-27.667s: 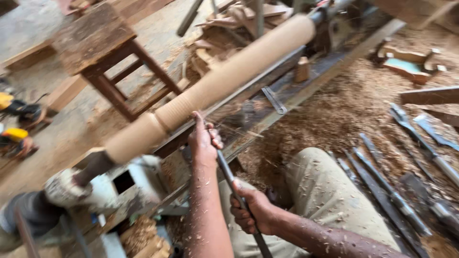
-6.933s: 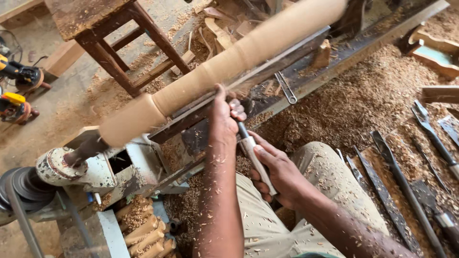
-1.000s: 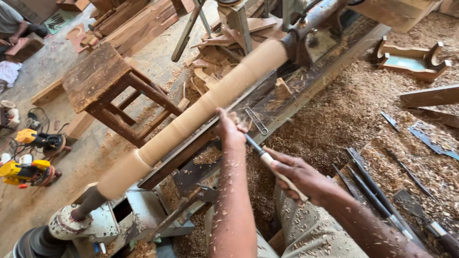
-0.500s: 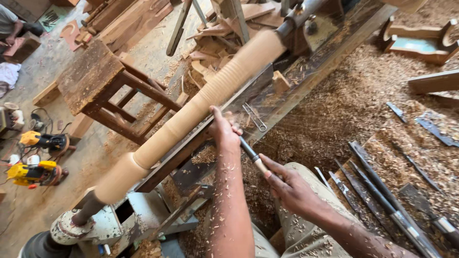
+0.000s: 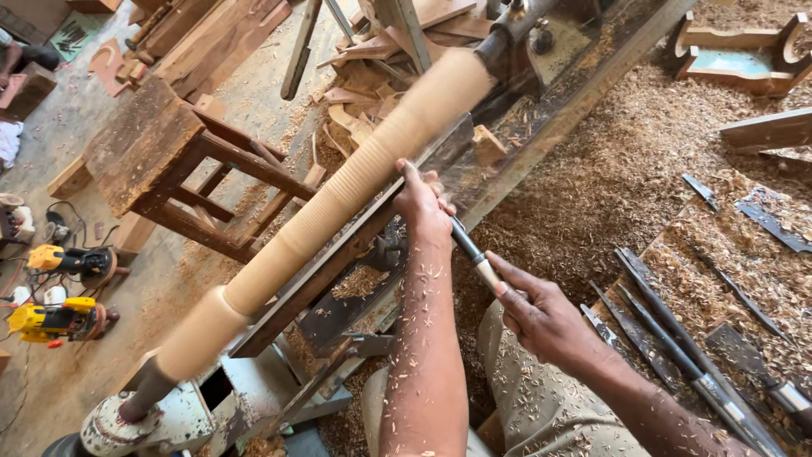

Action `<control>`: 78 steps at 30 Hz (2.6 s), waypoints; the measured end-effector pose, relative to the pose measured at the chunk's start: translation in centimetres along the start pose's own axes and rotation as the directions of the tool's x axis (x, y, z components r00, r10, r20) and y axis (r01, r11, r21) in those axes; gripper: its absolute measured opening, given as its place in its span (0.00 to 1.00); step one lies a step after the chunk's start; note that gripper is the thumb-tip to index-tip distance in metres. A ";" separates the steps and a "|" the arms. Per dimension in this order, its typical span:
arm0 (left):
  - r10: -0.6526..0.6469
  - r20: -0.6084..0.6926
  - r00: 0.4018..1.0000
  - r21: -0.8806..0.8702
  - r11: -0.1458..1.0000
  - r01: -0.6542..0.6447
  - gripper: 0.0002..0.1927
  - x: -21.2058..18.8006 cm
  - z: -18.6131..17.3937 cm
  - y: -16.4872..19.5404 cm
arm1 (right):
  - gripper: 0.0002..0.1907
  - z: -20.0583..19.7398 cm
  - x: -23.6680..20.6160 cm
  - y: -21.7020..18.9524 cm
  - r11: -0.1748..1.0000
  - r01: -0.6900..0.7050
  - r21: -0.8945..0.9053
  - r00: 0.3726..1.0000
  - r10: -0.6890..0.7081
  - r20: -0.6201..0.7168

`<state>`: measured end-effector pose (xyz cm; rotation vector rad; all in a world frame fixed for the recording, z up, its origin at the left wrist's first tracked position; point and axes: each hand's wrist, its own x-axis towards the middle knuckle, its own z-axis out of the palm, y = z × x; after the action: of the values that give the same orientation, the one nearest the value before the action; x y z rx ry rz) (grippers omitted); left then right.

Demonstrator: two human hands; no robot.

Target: The person shapes a piece of wood on a lathe using various chisels and measures the diameter with calipers.

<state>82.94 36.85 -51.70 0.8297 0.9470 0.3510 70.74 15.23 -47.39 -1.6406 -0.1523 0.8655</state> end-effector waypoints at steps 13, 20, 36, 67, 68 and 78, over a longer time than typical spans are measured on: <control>0.007 -0.003 1.000 0.015 1.000 -0.007 0.34 1.0 5.7 -1.3 | 0.30 -4.1 1.5 -1.9 0.996 -0.066 0.051 0.996 0.069 -0.052; 0.011 0.026 1.000 0.031 0.999 -0.012 0.33 0.6 7.9 -1.8 | 0.30 -5.6 2.0 -1.7 0.982 -0.073 0.172 0.995 0.084 -0.053; 0.018 0.125 0.992 -0.076 0.997 -0.009 0.33 3.6 11.4 -4.1 | 0.31 -9.0 3.4 -2.1 0.997 -0.012 -0.081 0.994 0.003 -0.113; 0.039 -0.054 0.998 0.033 0.999 -0.037 0.32 -1.6 6.9 -0.6 | 0.29 -6.5 3.0 -1.0 0.994 -0.080 0.080 0.997 0.081 -0.005; 0.028 -0.055 0.998 0.046 0.999 -0.025 0.32 -1.3 7.3 -0.7 | 0.29 -6.8 3.1 -1.0 0.995 -0.090 0.048 0.996 0.091 -0.025; 0.023 -0.025 0.999 -0.024 0.999 -0.023 0.31 2.0 11.0 -2.7 | 0.30 -9.5 4.5 -1.3 0.994 -0.016 0.104 0.999 0.019 -0.031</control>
<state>92.90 31.12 -51.40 0.8159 0.9553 0.3932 80.18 10.43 -48.16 -1.5602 -0.0694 0.8464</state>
